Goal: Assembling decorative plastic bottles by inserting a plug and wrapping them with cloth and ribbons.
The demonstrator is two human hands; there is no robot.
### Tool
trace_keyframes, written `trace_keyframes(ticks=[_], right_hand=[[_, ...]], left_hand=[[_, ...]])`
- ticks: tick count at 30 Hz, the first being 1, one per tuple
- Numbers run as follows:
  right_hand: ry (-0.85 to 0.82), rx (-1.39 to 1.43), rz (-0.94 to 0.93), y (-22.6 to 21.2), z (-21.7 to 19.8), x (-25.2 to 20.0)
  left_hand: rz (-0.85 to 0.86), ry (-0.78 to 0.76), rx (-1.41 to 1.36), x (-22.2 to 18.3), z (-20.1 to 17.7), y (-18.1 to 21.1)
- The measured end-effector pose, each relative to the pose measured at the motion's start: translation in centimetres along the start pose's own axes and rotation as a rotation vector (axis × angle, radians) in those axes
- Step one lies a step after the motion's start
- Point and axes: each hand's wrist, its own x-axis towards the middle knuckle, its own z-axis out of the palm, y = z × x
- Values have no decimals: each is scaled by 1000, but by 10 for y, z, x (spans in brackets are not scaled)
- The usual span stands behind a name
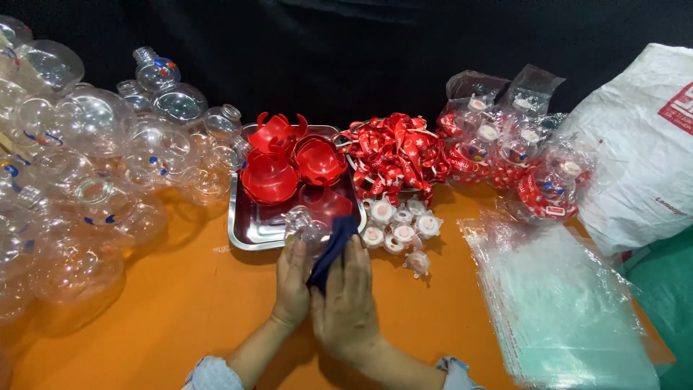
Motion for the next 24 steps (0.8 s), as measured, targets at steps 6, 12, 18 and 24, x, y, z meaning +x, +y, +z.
trace_keyframes(ticks=[6, 12, 18, 24], right_hand=[[-24, 51, -233, -2, -9, 7], [112, 336, -147, 1, -21, 23], [71, 858, 189, 14, -22, 29], [-48, 1239, 599, 34, -19, 29]], left_hand=[[-197, 161, -31, 5, -14, -3], [-24, -24, -417, 11, -7, 8], [-416, -39, -261, 11, 0, 39], [-499, 6, -383, 13, -2, 31]])
